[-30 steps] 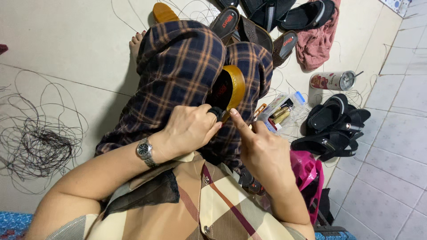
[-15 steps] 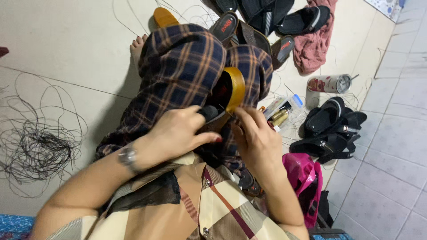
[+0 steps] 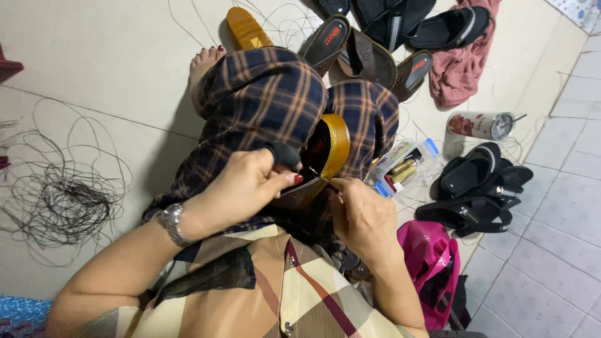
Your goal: The person sits on the floor and sews a brown leather shoe using a needle and thread. They repeatedly insert the needle into the shoe's sole and pull the thread through, occasionally adjusting the shoe's position. A pile of loose thread is visible on the floor nearby.
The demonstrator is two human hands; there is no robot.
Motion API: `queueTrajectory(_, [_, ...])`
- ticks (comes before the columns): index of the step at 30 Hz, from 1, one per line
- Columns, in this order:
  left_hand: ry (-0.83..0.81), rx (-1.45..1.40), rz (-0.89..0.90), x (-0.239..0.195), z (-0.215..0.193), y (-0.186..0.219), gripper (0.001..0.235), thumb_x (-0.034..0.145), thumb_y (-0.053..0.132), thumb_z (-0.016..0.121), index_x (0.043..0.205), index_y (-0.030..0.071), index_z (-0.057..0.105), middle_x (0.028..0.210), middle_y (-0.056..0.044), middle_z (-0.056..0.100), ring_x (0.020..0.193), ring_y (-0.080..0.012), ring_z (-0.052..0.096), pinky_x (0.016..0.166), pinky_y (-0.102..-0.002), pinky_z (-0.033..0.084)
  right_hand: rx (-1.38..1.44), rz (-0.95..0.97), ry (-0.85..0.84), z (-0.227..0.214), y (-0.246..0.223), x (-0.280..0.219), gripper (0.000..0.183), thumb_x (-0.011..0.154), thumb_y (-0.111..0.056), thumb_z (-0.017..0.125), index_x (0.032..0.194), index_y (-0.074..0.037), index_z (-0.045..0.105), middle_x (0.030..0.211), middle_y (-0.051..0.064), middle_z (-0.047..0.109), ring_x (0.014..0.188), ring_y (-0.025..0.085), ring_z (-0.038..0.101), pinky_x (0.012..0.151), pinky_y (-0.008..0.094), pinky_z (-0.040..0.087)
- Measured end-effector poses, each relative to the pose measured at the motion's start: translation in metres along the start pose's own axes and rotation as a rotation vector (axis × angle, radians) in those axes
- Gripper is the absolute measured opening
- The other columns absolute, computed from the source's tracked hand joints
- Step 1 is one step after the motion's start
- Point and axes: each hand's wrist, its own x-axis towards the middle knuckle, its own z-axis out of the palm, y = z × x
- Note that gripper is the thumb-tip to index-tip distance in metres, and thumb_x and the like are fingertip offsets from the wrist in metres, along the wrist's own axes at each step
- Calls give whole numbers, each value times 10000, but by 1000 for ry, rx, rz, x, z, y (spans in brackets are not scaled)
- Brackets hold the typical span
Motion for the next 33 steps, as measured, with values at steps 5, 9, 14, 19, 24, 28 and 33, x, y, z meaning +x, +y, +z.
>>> queueTrajectory(5, [-162,289,162,6,5,7,271,868,173,738,698,-25,667,716,-201,679,706,-401,691,576,-387,524,-174,-71,-40,-29,-10,-1,176,980,-240,591,1146,-201,633,961,9,668,772,223,707,620,335,557])
queueTrajectory(9, [-213,260,12,-9,9,12,415,1010,223,608,662,29,490,790,-87,555,659,-232,553,645,-412,449,-301,86,-369,-89,-22,-16,698,718,-71,658,1384,-251,557,1095,-61,665,860,155,671,473,358,539])
queueTrajectory(14, [-56,-13,52,-17,9,23,299,927,129,638,655,6,616,1370,-196,572,443,-78,543,652,-324,599,-233,198,-249,-91,-5,-37,382,928,-190,631,1300,-276,654,1346,-54,685,1008,146,730,695,316,559])
queueTrajectory(19, [149,209,301,-16,-2,24,441,888,110,753,572,85,448,628,-6,502,922,-154,636,795,-333,559,436,123,-19,-56,2,-13,652,794,-359,804,1317,-33,589,1335,177,610,1256,297,614,1079,408,503])
queueTrajectory(24, [76,225,268,-19,8,20,445,918,188,721,607,50,435,1198,-156,582,696,-200,665,744,-357,523,696,124,33,-24,-4,-6,267,901,-181,731,1113,-19,713,1064,128,664,990,231,666,915,328,545])
queueTrajectory(28, [207,265,323,-24,-4,13,346,892,34,725,593,-16,559,950,-213,572,655,-208,627,542,-268,659,117,237,-198,-54,15,-29,414,837,-106,754,1244,-151,696,1052,-8,748,726,125,718,639,301,612])
queueTrajectory(33, [153,250,182,-20,2,19,252,863,163,799,756,4,634,1034,-75,512,563,-101,502,603,-264,521,462,38,88,-37,11,-12,327,875,-112,777,1179,-56,669,1121,135,664,997,240,681,847,328,587])
